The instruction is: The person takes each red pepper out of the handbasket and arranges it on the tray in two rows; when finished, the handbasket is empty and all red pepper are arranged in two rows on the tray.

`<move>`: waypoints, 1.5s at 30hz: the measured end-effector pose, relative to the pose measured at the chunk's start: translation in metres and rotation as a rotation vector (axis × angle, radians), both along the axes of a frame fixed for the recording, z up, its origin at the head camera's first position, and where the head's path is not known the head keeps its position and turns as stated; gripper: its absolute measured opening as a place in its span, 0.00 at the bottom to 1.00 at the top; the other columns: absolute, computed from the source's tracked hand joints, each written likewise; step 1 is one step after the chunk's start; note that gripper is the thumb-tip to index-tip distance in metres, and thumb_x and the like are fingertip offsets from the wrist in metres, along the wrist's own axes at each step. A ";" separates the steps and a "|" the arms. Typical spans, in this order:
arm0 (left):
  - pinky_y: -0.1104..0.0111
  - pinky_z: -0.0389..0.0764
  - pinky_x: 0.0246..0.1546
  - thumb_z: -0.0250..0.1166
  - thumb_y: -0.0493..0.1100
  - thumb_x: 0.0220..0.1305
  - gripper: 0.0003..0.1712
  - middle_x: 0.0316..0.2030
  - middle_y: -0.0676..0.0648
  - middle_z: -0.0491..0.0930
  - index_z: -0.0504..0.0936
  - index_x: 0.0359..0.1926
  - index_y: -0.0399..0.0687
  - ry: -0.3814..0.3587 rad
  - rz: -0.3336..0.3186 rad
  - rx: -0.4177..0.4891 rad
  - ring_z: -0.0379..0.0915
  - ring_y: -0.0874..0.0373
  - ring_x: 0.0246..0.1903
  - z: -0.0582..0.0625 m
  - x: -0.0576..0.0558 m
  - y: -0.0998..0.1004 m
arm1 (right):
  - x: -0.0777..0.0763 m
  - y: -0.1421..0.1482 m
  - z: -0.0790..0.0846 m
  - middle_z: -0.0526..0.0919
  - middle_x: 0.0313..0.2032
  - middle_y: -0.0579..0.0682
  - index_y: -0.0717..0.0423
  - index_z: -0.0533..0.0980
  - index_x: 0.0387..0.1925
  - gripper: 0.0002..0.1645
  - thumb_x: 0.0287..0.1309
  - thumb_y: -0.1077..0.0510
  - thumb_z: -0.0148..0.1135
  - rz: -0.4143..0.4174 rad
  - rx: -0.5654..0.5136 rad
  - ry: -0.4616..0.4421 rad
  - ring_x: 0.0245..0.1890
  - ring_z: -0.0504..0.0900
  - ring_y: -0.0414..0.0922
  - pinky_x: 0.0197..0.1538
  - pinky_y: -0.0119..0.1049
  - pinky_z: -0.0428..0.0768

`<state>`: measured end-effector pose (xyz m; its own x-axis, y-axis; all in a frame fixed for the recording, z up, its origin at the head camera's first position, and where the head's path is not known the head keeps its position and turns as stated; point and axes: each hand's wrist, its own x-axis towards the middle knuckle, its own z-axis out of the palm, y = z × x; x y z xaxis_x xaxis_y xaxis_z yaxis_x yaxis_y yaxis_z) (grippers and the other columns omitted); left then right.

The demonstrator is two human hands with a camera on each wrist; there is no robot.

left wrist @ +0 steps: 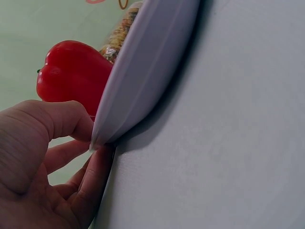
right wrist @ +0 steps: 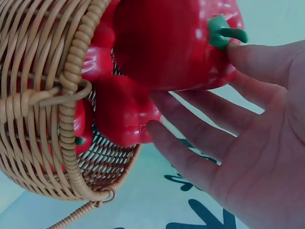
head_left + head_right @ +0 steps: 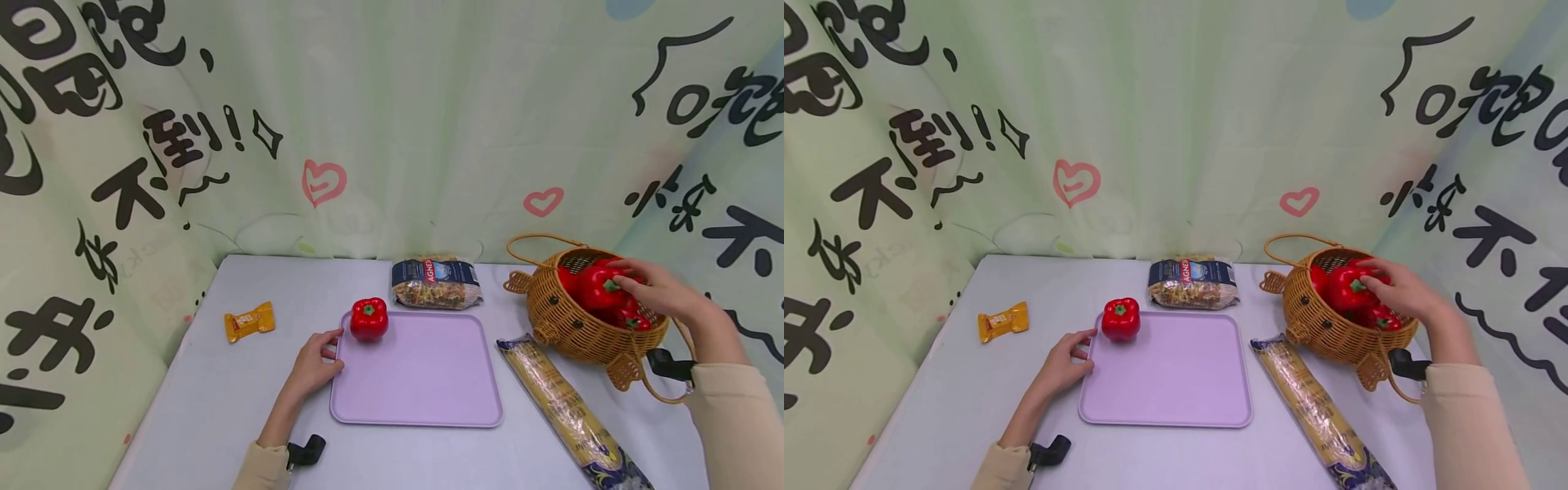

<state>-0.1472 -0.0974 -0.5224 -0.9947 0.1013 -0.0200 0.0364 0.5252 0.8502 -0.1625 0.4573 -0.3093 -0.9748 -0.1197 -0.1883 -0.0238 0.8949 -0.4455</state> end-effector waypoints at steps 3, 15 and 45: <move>0.64 0.85 0.38 0.70 0.32 0.51 0.35 0.48 0.41 0.76 0.76 0.63 0.44 0.000 0.000 0.003 0.76 0.54 0.37 -0.001 0.000 0.000 | 0.001 -0.001 0.001 0.65 0.58 0.79 0.72 0.56 0.67 0.32 0.76 0.51 0.40 -0.023 -0.015 0.010 0.54 0.66 0.73 0.49 0.65 0.76; 0.64 0.85 0.39 0.70 0.33 0.51 0.35 0.48 0.41 0.76 0.76 0.63 0.44 -0.002 0.003 0.001 0.76 0.54 0.37 0.001 0.000 0.000 | 0.005 -0.006 0.003 0.65 0.58 0.78 0.75 0.54 0.68 0.36 0.76 0.47 0.37 -0.090 -0.077 0.034 0.54 0.67 0.71 0.45 0.55 0.81; 0.63 0.84 0.40 0.70 0.33 0.52 0.35 0.49 0.41 0.76 0.75 0.64 0.45 -0.034 0.007 -0.005 0.75 0.53 0.39 -0.001 -0.002 0.000 | -0.004 -0.061 -0.009 0.66 0.61 0.74 0.71 0.59 0.68 0.40 0.73 0.41 0.43 -0.122 -0.241 0.065 0.54 0.73 0.69 0.38 0.19 0.75</move>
<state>-0.1488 -0.0974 -0.5230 -0.9940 0.0945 -0.0547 0.0037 0.5297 0.8482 -0.1668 0.3967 -0.3182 -0.9938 -0.0343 -0.1054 0.0423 0.7614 -0.6469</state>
